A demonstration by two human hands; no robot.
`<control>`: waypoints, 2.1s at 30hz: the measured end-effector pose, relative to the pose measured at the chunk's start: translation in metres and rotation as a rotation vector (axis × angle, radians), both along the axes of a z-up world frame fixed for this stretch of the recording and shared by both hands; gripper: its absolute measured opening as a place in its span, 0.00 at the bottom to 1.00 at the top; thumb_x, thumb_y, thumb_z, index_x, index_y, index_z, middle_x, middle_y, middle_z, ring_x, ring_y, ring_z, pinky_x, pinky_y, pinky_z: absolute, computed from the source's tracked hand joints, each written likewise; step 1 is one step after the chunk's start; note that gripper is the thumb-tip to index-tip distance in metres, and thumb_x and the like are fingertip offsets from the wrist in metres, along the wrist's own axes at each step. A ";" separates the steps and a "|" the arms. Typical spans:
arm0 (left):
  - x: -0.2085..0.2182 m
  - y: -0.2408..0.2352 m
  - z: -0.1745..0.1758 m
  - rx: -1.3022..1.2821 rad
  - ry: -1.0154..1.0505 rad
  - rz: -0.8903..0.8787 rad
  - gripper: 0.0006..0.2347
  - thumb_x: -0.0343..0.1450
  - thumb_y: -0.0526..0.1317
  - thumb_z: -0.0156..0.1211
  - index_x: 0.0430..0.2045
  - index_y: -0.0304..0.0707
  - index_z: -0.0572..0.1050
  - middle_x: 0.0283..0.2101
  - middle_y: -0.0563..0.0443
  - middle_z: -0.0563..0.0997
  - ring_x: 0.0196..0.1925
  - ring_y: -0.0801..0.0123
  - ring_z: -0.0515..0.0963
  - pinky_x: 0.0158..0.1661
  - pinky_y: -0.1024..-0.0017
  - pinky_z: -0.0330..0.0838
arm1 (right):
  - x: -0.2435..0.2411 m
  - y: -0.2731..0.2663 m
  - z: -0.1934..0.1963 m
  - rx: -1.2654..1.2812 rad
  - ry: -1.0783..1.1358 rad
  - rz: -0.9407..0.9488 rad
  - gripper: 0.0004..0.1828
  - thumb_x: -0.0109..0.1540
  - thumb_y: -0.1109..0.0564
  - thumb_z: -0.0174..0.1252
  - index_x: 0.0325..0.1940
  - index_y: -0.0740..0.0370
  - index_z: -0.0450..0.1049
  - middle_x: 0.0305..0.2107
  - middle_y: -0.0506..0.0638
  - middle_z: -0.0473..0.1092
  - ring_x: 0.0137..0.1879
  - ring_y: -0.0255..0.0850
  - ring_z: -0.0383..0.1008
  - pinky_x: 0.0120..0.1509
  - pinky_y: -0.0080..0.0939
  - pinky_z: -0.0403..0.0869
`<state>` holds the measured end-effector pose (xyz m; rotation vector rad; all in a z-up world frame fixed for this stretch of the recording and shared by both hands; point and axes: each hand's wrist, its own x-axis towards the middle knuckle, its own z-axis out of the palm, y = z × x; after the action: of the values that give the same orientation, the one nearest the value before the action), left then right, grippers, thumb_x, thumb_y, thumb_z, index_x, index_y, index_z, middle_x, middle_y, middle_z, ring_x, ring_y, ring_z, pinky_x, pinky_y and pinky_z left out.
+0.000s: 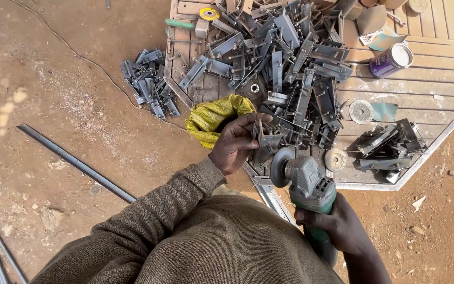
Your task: Using a hand-held angle grinder to smooth the edges of various small metal brackets and components on a work table.
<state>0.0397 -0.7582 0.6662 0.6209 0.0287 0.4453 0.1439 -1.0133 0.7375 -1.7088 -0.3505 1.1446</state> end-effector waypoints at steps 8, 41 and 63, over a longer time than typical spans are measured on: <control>0.000 -0.003 -0.007 0.007 -0.002 0.011 0.23 0.65 0.22 0.60 0.57 0.25 0.72 0.36 0.49 0.80 0.38 0.72 0.79 0.43 0.75 0.77 | 0.009 -0.006 -0.015 0.021 0.031 0.061 0.24 0.44 0.66 0.71 0.43 0.70 0.76 0.30 0.53 0.73 0.37 0.43 0.70 0.42 0.43 0.70; 0.020 0.014 -0.041 -0.390 0.614 0.384 0.11 0.63 0.29 0.67 0.37 0.34 0.77 0.40 0.40 0.82 0.41 0.51 0.82 0.44 0.52 0.79 | -0.002 0.017 0.025 -0.491 -0.210 0.113 0.27 0.45 0.52 0.74 0.45 0.63 0.79 0.34 0.51 0.80 0.41 0.41 0.75 0.46 0.43 0.71; 0.027 -0.010 -0.030 -0.249 0.793 0.599 0.11 0.60 0.26 0.70 0.26 0.38 0.72 0.33 0.45 0.83 0.35 0.61 0.82 0.38 0.62 0.80 | -0.015 0.027 0.001 -0.709 -0.591 0.187 0.32 0.42 0.36 0.72 0.46 0.46 0.74 0.30 0.49 0.80 0.34 0.46 0.79 0.39 0.48 0.74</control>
<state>0.0665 -0.7680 0.6357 0.5015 1.0312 0.7326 0.1292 -0.9859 0.7381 -2.6967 -0.5098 0.9214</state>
